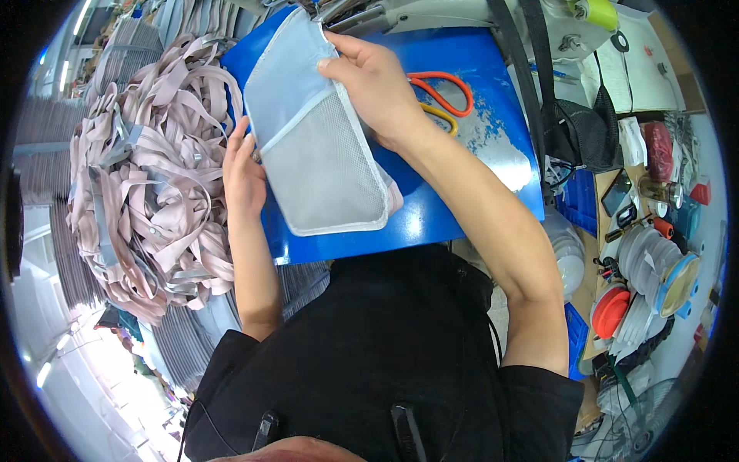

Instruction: The person sews light blue fabric pouches using an industrial sewing machine. They repeatedly pick up a pouch, align the edges under the presser foot, and guide the fabric through the machine to stitch the perimeter. After sewing, the person uses scissors to cut the thread and places the finished pouch aside.

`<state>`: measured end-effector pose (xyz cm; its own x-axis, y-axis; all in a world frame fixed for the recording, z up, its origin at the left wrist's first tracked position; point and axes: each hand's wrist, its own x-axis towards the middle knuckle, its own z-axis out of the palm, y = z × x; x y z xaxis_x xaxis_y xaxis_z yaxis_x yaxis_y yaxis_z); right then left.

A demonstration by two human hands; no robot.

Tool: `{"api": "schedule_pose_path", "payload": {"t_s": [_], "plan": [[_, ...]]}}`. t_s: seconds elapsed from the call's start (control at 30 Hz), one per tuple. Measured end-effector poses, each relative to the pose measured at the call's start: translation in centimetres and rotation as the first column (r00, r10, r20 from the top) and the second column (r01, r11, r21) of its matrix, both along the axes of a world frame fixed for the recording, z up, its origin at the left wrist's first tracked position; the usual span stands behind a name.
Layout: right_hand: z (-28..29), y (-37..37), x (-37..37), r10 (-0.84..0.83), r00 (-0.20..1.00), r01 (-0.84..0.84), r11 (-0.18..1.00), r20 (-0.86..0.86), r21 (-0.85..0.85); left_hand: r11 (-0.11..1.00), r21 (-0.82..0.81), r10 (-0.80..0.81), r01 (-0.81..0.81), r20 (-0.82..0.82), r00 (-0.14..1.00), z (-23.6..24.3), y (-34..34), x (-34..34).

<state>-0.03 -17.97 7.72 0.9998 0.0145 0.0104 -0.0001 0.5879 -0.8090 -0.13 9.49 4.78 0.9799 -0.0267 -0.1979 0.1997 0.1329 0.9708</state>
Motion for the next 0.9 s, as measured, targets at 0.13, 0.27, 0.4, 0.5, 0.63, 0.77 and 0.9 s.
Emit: {"api": "schedule_pose_path", "payload": {"t_s": [0.13,0.27,0.4,0.5,0.63,0.77,0.9], "plan": [[-0.2,-0.5,0.1,0.072,0.997,-0.072,0.997,0.002,0.021,0.999,0.040,0.006,-0.011,0.117,0.993,2.1,-0.3,-1.4],[0.4,-0.4,0.1,0.090,0.996,-0.090,0.992,0.005,0.086,0.993,0.116,-0.037,0.010,0.235,0.971,2.4,0.5,-1.5],[1.7,-0.4,-0.6,0.066,0.996,-0.062,0.996,-0.051,0.071,0.997,0.078,-0.013,-0.003,0.201,0.980,3.9,0.3,-1.3],[1.7,-0.4,-1.0,0.019,0.997,-0.016,0.999,-0.075,0.033,0.995,0.099,-0.026,0.005,0.220,0.975,4.1,0.7,-1.0],[1.9,-0.4,-1.2,0.018,0.998,-0.014,0.998,-0.067,0.058,0.992,0.128,-0.046,0.014,0.252,0.967,4.0,1.0,-0.7],[1.5,-0.2,-0.2,-0.013,0.997,0.019,0.997,-0.075,0.081,0.993,0.114,-0.032,0.007,0.216,0.976,4.8,0.3,-0.3],[0.8,-0.1,1.0,0.001,0.997,0.009,0.992,-0.080,0.129,0.984,0.176,-0.056,0.019,0.213,0.975,4.9,0.9,1.7]]}}
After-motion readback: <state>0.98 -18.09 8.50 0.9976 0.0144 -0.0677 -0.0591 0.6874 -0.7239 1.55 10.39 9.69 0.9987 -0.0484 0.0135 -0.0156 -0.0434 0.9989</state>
